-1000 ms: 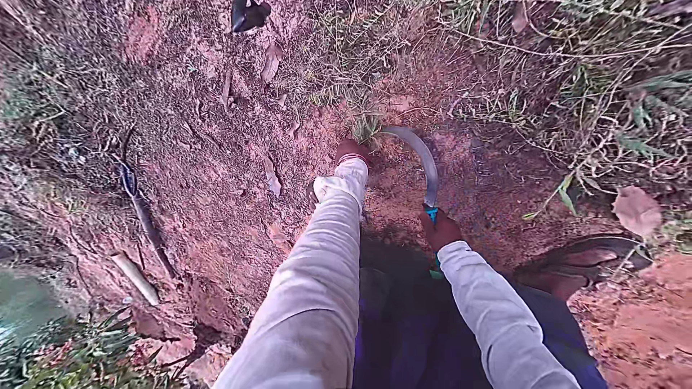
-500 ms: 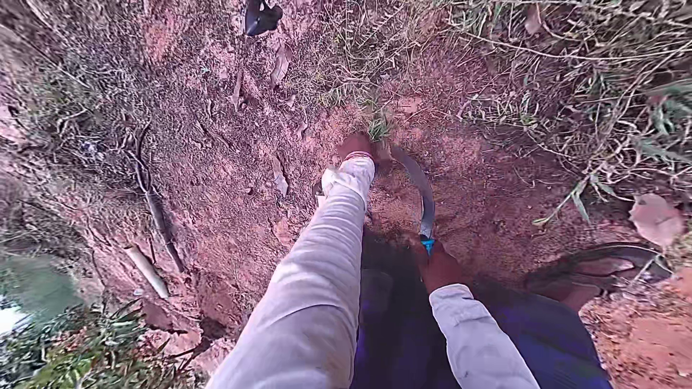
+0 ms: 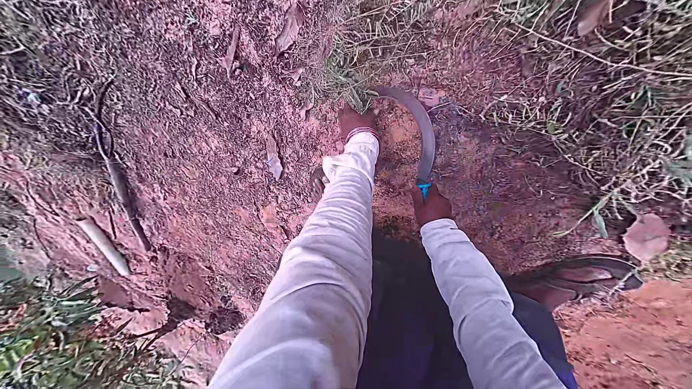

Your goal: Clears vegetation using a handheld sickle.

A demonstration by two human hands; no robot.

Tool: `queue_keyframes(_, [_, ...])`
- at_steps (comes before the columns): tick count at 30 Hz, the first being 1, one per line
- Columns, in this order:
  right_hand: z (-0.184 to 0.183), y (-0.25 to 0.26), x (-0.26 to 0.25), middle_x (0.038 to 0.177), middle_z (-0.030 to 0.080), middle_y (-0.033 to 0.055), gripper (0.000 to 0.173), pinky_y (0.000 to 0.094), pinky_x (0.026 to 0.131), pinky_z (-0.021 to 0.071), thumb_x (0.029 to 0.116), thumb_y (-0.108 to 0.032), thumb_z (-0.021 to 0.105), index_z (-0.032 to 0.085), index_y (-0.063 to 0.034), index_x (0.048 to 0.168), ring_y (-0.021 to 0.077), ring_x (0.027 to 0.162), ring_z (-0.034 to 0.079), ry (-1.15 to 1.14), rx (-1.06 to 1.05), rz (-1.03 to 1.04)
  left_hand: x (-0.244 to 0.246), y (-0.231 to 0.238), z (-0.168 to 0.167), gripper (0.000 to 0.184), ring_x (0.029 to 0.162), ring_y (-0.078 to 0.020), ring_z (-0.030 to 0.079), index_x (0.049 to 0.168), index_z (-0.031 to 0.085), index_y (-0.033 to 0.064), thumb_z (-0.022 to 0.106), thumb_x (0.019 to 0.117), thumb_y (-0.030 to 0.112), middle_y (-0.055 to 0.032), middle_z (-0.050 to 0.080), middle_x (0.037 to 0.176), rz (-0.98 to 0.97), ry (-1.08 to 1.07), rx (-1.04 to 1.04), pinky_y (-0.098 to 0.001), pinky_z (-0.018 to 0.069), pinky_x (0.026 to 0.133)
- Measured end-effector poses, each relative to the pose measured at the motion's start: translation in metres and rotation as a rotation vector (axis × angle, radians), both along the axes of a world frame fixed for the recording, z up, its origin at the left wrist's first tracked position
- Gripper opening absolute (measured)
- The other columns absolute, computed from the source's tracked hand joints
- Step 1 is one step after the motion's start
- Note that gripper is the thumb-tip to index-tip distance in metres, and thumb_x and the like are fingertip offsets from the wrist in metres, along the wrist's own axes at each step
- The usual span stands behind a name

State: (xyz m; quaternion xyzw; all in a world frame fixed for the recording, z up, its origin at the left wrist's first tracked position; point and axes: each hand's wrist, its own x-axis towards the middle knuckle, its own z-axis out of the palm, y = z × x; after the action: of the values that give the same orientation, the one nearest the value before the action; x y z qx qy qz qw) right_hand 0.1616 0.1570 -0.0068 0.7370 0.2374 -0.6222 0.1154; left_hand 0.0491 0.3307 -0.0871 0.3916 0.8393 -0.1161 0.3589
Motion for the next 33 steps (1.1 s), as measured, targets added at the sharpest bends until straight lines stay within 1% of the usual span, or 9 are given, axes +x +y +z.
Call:
queue_keyframes(3, [0.015,-0.025,-0.005,0.121,0.066,0.0333,0.064,0.0593,0.101,0.0471,0.1100,-0.043,0.043,0.044,0.0097,0.146,0.0472,0.116,0.065,-0.054,-0.020,-0.025,0.004,0.015,0.008,0.055,0.141,-0.0349,0.051,0.145,0.053,0.0003,0.071,0.0967,0.020,-0.0224,0.047,0.154,0.107,0.063,0.042,-0.0497,0.0452,0.114])
queue_keyframes(5, [0.036,-0.064,-0.004,0.104,0.069,0.0337,0.060,0.0608,0.089,0.0524,0.1092,-0.037,0.049,0.049,0.0150,0.139,0.0471,0.095,0.070,-0.098,0.067,-0.124,-0.006,0.015,0.020,0.055,0.143,-0.0355,0.047,0.146,0.050,-0.0034,0.069,0.0975,0.016,-0.0250,0.046,0.154,0.217,0.044,0.140,-0.0478,0.0416,0.116])
queue_keyframes(8, [0.044,-0.071,-0.008,0.075,0.064,0.0206,0.050,0.0469,0.064,0.0549,0.1099,-0.029,0.047,0.054,0.0180,0.125,0.0283,0.061,0.064,-0.185,0.230,-0.350,-0.026,0.023,0.021,0.069,0.149,-0.0368,0.039,0.150,0.041,-0.0084,0.075,0.0956,0.018,-0.0295,0.038,0.158,0.289,-0.058,0.322,-0.0440,0.0330,0.122])
queue_keyframes(11, [0.003,-0.016,-0.017,0.071,0.059,0.0094,0.049,0.0359,0.057,0.0548,0.1129,-0.033,0.038,0.052,0.0117,0.126,0.0164,0.054,0.060,-0.200,0.223,-0.601,-0.041,0.037,0.011,0.087,0.150,-0.0360,0.036,0.155,0.030,-0.0084,0.082,0.0888,0.015,-0.0300,0.034,0.160,0.337,-0.096,0.395,-0.0419,0.0313,0.124])
queue_keyframes(18, [-0.068,0.110,-0.074,0.089,0.066,0.0191,0.054,0.0393,0.073,0.0561,0.1133,-0.037,0.033,0.050,0.0087,0.136,0.0240,0.070,0.066,0.018,0.137,-0.478,-0.069,0.095,0.006,0.094,0.152,-0.0397,0.032,0.152,0.036,-0.0103,0.087,0.0848,0.031,-0.0305,0.028,0.163,0.031,-0.037,0.152,-0.0454,0.0328,0.123])
queue_keyframes(26, [-0.082,0.152,-0.063,0.079,0.059,0.0140,0.057,0.0396,0.060,0.0560,0.1122,-0.046,0.032,0.050,0.0054,0.130,0.0217,0.058,0.060,0.113,0.122,-0.384,-0.039,0.120,-0.003,0.097,0.153,-0.0396,0.030,0.147,0.046,-0.0091,0.092,0.0763,0.039,-0.0284,0.018,0.167,-0.133,-0.161,0.169,-0.0434,0.0332,0.122])
queue_keyframes(29, [-0.094,0.192,-0.068,0.102,0.066,0.0244,0.058,0.0489,0.078,0.0560,0.1129,-0.043,0.031,0.054,0.0061,0.134,0.0319,0.081,0.069,0.121,0.065,-0.040,-0.015,0.131,-0.021,0.099,0.155,-0.0419,0.022,0.149,0.051,0.0026,0.086,0.0749,0.059,-0.0255,0.010,0.171,-0.320,-0.027,0.138,-0.0501,0.0297,0.122])
queue_keyframes(31, [-0.092,0.194,-0.076,0.122,0.064,0.0304,0.052,0.0562,0.097,0.0502,0.1117,-0.037,0.040,0.054,0.0070,0.137,0.0405,0.108,0.067,0.082,0.075,0.003,-0.001,0.144,-0.035,0.102,0.161,-0.0379,0.007,0.160,0.038,0.0123,0.083,0.0791,0.056,-0.0215,0.010,0.173,-0.434,0.004,0.133,-0.0571,0.0105,0.127])
queue_keyframes(33, [-0.079,0.191,-0.087,0.130,0.061,0.0315,0.057,0.0560,0.104,0.0453,0.1119,-0.040,0.038,0.052,0.0075,0.139,0.0422,0.121,0.062,0.076,0.069,-0.020,0.006,0.153,-0.042,0.096,0.160,-0.0373,0.012,0.162,0.032,0.0080,0.080,0.0855,0.041,-0.0226,0.019,0.171,-0.552,0.036,0.115,-0.0601,0.0065,0.128])
